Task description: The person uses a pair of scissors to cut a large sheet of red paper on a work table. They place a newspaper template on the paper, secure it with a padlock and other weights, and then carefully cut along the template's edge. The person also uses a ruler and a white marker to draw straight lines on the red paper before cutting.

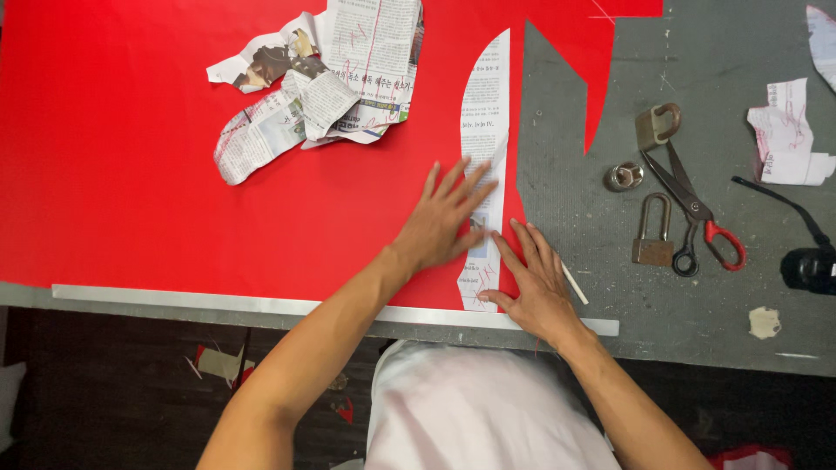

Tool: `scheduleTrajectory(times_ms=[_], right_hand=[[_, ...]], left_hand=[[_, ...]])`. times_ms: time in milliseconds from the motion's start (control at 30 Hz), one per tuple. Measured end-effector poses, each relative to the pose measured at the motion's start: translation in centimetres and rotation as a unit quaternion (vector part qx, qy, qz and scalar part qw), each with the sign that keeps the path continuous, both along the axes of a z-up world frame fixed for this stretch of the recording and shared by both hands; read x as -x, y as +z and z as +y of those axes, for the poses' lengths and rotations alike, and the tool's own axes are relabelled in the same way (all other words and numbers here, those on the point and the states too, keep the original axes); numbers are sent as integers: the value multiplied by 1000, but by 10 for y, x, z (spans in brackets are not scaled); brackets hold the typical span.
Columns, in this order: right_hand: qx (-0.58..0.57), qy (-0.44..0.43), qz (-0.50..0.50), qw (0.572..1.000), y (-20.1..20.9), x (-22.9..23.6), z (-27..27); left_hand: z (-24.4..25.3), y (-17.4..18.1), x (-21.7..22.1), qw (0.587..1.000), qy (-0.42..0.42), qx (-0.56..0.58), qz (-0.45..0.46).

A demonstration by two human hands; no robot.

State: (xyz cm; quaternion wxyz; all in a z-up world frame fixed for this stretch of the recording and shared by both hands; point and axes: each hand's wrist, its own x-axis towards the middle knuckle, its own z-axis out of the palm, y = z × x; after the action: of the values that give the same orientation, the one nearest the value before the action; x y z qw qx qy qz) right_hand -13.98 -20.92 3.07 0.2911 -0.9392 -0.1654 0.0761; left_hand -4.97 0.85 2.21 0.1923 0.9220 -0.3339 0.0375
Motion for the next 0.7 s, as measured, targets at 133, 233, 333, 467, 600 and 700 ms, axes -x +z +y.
scheduleTrajectory(times_ms=[133, 233, 333, 467, 600, 700], right_hand=[[-5, -4, 1, 1000, 2, 0, 1], [5, -4, 16, 1000, 2, 0, 2], [20, 5, 23, 1000, 1, -1, -1], [12, -31, -57, 998, 0, -18, -21], [-81, -168, -143, 972, 9, -42, -66], [-19, -220, -161, 962, 6, -65, -94]], left_hand=[[8, 18, 37, 993, -43, -44, 96], [7, 21, 43, 982, -23, -92, 165], [7, 18, 41, 981, -17, -101, 162], [10, 13, 43, 983, -14, -104, 152], [9, 9, 43, 981, -13, -111, 160], [10, 6, 44, 984, -16, -108, 141]])
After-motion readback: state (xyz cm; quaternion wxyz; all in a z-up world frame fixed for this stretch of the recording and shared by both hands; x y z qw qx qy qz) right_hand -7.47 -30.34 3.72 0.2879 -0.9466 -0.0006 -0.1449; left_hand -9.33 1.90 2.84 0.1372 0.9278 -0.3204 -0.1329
